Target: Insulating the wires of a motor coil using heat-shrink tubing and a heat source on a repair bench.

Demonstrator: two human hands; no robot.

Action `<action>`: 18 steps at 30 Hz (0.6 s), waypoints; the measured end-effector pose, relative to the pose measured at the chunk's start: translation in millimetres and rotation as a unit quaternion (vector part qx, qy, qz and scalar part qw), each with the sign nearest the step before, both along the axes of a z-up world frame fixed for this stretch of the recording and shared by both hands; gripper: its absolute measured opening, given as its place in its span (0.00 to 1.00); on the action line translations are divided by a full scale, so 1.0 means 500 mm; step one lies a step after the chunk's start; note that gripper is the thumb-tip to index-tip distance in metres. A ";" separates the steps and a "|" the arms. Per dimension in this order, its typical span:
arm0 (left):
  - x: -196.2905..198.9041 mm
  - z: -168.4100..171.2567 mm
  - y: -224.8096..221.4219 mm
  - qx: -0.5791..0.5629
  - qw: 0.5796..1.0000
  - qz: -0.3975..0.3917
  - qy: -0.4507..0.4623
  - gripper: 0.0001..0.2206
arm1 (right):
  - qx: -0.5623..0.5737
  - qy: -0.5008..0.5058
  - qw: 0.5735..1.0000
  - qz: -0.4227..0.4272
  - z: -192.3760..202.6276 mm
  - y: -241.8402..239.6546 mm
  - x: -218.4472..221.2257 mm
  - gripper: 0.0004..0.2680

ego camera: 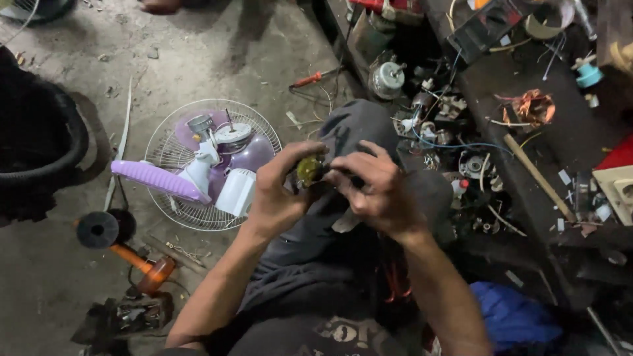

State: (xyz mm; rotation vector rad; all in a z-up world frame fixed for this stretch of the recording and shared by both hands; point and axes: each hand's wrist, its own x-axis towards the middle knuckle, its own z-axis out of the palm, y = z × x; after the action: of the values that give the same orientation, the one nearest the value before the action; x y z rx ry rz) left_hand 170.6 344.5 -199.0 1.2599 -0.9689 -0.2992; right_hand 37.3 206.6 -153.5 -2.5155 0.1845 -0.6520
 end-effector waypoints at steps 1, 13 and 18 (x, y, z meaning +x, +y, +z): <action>0.001 0.000 0.003 -0.004 0.999 -0.032 0.041 0.29 | 0.045 0.002 0.999 -0.012 0.004 0.002 0.006 0.05; 0.014 -0.090 0.000 -0.030 0.971 -0.078 0.225 0.28 | 0.205 0.026 0.976 -0.064 0.012 0.004 -0.002 0.03; 0.014 -0.119 -0.015 -0.070 0.958 -0.035 0.275 0.28 | 0.136 0.044 0.988 -0.059 -0.014 0.044 -0.010 0.03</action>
State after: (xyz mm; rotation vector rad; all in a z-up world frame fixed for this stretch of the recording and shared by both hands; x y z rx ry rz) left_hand 177.6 336.9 -258.6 0.9372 -0.5439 -0.5903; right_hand 32.2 228.5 -160.4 -2.2824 0.4296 -0.5219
